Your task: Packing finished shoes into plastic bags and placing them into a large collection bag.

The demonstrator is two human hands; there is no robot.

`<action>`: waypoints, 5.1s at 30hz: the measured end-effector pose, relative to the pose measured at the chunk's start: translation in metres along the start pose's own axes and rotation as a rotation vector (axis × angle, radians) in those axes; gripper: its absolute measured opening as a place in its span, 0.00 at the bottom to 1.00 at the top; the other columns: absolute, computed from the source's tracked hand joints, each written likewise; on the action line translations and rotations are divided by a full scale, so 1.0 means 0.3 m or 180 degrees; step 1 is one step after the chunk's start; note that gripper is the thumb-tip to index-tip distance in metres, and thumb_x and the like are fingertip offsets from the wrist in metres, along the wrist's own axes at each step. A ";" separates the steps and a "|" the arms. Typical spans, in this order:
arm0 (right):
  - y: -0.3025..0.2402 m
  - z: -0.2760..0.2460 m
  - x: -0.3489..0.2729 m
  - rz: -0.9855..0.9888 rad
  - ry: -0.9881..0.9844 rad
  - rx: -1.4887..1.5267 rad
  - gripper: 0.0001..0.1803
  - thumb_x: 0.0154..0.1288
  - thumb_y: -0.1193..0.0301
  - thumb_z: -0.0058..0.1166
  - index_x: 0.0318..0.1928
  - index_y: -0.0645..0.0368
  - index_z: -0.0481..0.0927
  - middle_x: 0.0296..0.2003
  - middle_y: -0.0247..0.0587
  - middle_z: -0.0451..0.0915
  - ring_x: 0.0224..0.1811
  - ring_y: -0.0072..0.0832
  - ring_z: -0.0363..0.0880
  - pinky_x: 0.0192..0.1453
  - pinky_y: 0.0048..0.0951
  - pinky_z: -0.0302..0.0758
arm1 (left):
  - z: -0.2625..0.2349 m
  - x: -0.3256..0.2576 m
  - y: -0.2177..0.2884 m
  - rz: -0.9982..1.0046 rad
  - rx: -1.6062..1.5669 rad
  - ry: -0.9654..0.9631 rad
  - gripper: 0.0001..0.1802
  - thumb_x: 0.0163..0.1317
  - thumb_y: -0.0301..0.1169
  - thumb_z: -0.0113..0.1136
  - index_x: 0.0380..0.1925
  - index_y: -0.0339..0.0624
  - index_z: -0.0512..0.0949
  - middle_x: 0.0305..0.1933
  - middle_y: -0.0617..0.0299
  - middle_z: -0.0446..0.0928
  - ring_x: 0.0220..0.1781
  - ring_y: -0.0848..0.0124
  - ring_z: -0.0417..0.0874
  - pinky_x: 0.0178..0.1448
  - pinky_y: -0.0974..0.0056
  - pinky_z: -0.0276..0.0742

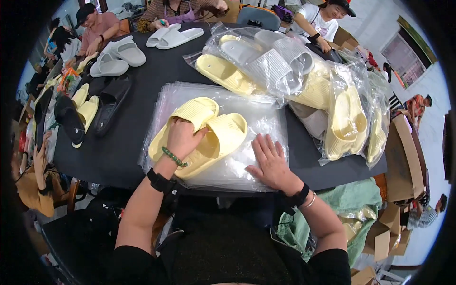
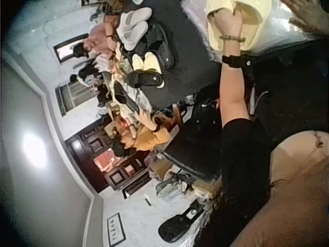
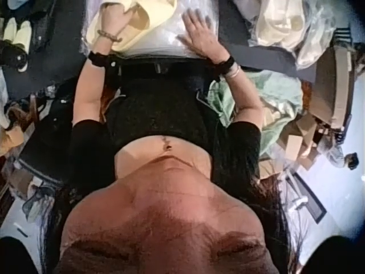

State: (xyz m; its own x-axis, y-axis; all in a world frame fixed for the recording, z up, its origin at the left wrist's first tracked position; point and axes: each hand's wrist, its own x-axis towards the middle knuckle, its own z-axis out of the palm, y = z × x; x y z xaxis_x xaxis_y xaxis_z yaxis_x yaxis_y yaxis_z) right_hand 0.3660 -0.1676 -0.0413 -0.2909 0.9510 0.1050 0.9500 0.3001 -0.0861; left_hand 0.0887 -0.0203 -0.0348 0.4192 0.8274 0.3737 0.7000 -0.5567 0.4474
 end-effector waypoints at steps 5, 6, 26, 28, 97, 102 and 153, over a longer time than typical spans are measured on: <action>-0.001 -0.155 0.095 -0.0002 -0.1257 0.0268 0.44 0.69 0.46 0.51 0.73 0.64 0.56 0.75 0.59 0.51 0.78 0.58 0.47 0.75 0.62 0.53 | 0.002 -0.016 -0.039 0.0035 -0.0202 0.0177 0.21 0.53 0.40 0.67 0.44 0.39 0.84 0.44 0.44 0.83 0.47 0.49 0.83 0.56 0.50 0.75; 0.012 -0.183 0.131 -0.0043 -0.1108 0.0145 0.41 0.67 0.52 0.57 0.69 0.67 0.61 0.72 0.62 0.59 0.74 0.58 0.58 0.73 0.58 0.59 | 0.014 -0.014 -0.040 0.0079 -0.0262 0.0337 0.21 0.54 0.41 0.66 0.45 0.41 0.84 0.45 0.45 0.83 0.48 0.49 0.82 0.58 0.48 0.74; 0.161 0.071 0.242 0.0303 -0.0099 0.0058 0.44 0.73 0.50 0.45 0.76 0.66 0.47 0.77 0.60 0.45 0.80 0.55 0.40 0.79 0.56 0.43 | -0.019 -0.014 -0.088 -0.0373 0.0240 -0.0127 0.24 0.60 0.47 0.63 0.38 0.33 0.84 0.41 0.43 0.83 0.50 0.49 0.82 0.61 0.48 0.71; 0.170 0.076 0.236 0.0272 -0.0060 0.0082 0.44 0.73 0.49 0.45 0.76 0.66 0.48 0.77 0.60 0.45 0.80 0.55 0.40 0.79 0.56 0.43 | -0.035 -0.016 -0.118 -0.0457 0.0245 -0.0134 0.24 0.60 0.48 0.63 0.35 0.32 0.85 0.39 0.43 0.83 0.49 0.48 0.82 0.60 0.48 0.72; -0.094 -0.006 -0.064 0.0205 0.0196 0.0012 0.42 0.70 0.48 0.49 0.72 0.65 0.59 0.74 0.59 0.56 0.77 0.57 0.50 0.77 0.60 0.45 | -0.087 -0.259 0.046 0.0162 0.0679 -0.0761 0.39 0.67 0.63 0.48 0.72 0.54 0.64 0.79 0.52 0.56 0.80 0.47 0.51 0.77 0.32 0.39; -0.095 -0.010 -0.068 0.0248 0.0242 0.0003 0.42 0.71 0.47 0.48 0.72 0.66 0.59 0.74 0.58 0.57 0.77 0.58 0.50 0.77 0.60 0.46 | -0.201 -0.211 0.231 0.0600 0.0412 -0.0184 0.38 0.68 0.60 0.50 0.72 0.53 0.64 0.79 0.50 0.55 0.81 0.47 0.49 0.77 0.31 0.36; 0.463 0.379 -1.423 0.3893 0.1016 -0.1168 0.32 0.74 0.52 0.45 0.54 0.74 0.79 0.51 0.66 0.76 0.54 0.61 0.73 0.57 0.58 0.73 | 0.008 -0.290 0.166 0.0733 0.0669 -0.0375 0.33 0.68 0.58 0.49 0.68 0.55 0.70 0.74 0.52 0.64 0.76 0.49 0.60 0.76 0.34 0.47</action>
State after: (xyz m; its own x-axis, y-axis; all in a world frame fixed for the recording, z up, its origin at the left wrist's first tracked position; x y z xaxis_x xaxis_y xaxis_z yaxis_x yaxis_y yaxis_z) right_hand 0.6093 -0.5232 -0.2106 0.7646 0.5176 0.3839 0.5689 -0.8220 -0.0249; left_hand 0.0884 -0.1197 -0.0469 0.6357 0.6913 0.3436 0.6779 -0.7128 0.1800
